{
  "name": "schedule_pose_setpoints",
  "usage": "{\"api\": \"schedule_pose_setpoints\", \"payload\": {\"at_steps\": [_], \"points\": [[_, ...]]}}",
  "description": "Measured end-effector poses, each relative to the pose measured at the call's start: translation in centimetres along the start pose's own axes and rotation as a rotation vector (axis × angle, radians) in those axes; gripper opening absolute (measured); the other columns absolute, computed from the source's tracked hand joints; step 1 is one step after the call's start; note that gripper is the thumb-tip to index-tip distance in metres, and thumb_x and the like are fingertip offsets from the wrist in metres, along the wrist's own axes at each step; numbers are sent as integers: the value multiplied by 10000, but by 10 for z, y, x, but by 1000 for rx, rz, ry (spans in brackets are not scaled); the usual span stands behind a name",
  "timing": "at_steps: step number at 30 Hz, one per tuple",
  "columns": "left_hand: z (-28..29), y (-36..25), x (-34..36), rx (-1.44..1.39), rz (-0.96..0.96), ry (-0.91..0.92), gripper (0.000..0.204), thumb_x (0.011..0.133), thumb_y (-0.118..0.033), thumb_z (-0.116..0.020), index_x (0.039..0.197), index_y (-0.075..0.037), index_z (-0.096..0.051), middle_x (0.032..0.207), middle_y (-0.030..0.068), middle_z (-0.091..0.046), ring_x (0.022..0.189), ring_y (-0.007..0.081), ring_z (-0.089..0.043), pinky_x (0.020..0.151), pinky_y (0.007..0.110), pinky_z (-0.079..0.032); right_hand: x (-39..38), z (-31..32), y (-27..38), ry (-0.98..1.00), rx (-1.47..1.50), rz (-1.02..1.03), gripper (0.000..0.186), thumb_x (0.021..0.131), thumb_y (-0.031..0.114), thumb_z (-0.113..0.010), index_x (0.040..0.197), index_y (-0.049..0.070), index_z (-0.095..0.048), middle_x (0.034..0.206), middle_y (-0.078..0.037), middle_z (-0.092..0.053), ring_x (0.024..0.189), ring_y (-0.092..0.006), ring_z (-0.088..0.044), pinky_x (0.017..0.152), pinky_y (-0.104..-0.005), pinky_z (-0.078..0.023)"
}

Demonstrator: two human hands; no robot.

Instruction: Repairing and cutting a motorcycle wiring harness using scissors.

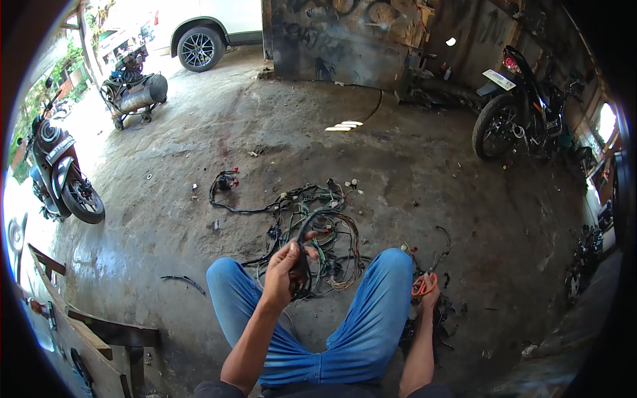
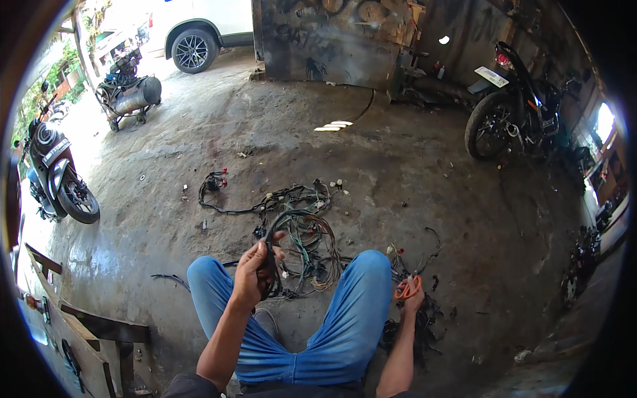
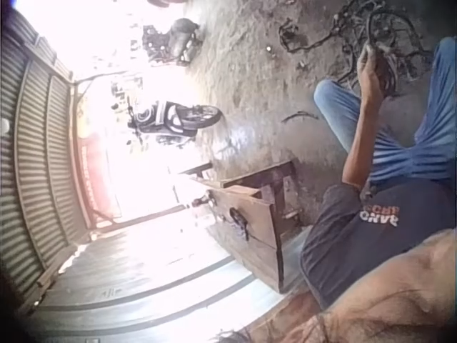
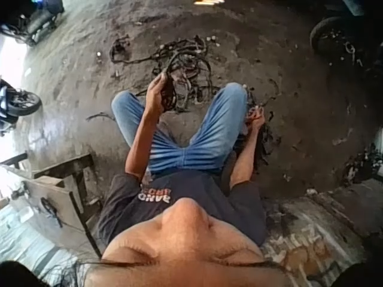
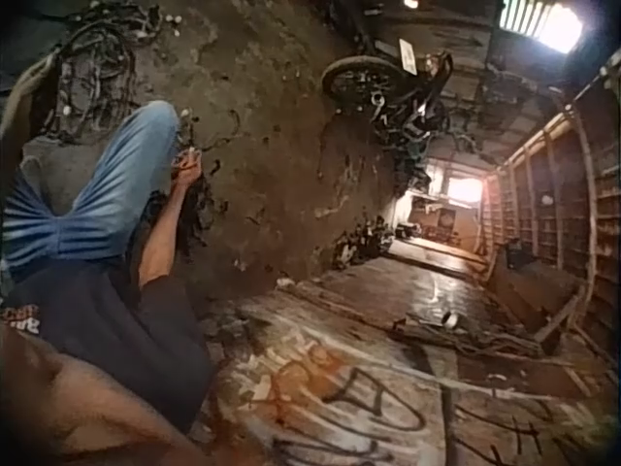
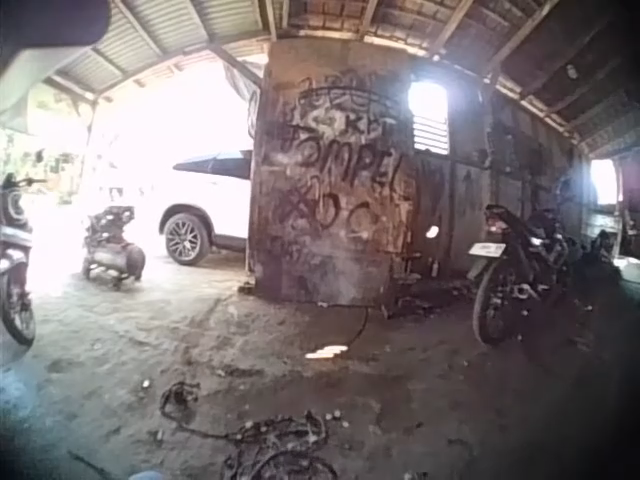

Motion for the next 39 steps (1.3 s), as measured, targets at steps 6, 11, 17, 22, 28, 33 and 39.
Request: {"api": "schedule_pose_setpoints", "payload": {"at_steps": [6, 11, 17, 22, 28, 33, 39], "points": [[40, -23, 2, -83, -245, -245, 477, 1069, -365, -486, 1449, -77, -466, 897, -43, -591, 610, 19, -452, 567, 199, -419, -22, -26, 106, -72, -236, 278, 281, 942, 203, -705, 1135, -1, -688, 960, -13, -662, 856, -88, -594, 751, -262, -471], [41, -54, 5, -128, -398, -268, 468, 1073, -333, -487, 1463, -77, -458, 894, -45, -582, 582, 14, -401, 536, 195, -366, -19, 6, 181, -227, 132, 467, 355, 976, 221, -649, 1277, 37, -613, 1066, -5, -632, 899, -122, -604, 778, -284, -484], [-12, -15, 20, 80, -193, -19, 442, 1090, -291, -449, 1449, -33, -463, 922, -9, -602, 567, 14, -366, 519, 176, -318, -134, -122, 277, 389, 323, 413, 542, 945, 373, -710, 1334, 68, -487, 981, -20, -589, 835, -118, -576, 765, -298, -493], [-46, 3, 17, 28, -163, 109, 470, 1110, -310, -374, 1482, -27, -425, 934, 9, -591, 590, 23, -348, 540, 184, -302, -250, -250, 237, 1016, 373, -84, 722, 808, 484, -804, 1304, 99, -447, 1000, -16, -526, 859, -120, -536, 726, -250, -468], [-59, 10, 5, 19, -105, 158, 509, 1104, -353, -385, 1494, -26, -403, 933, 13, -594, 601, 22, -358, 550, 185, -292, -286, -280, 177, 972, 76, -187, 556, 944, 511, -661, 1206, 62, -464, 883, 0, -450, 722, -81, -478, 644, -221, -408], [-58, 9, -4, 69, -136, 202, 512, 1098, -352, -403, 1489, -21, -405, 980, 35, -632, 649, 24, -448, 570, 176, -336, -290, -288, 180, 957, 103, -223, 593, 950, 579, -600, 1202, 56, -481, 824, 16, -437, 643, -61, -430, 590, -227, -377], [-62, 8, -9, 103, -129, 146, 502, 1101, -348, -389, 1475, -15, -420, 1070, 58, -663, 839, 52, -617, 682, 166, -456, -293, -290, 181, 950, 81, -241, 600, 949, 596, -580, 1190, 52, -497, 794, 23, -432, 621, -61, -424, 569, -225, -374]]}}
Point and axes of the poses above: each hand's wrist, its own x-axis towards the middle knuckle, its own z-axis out of the back of the hand, y = z × x, the point moved 6 cm from there along x, towards the middle knuckle
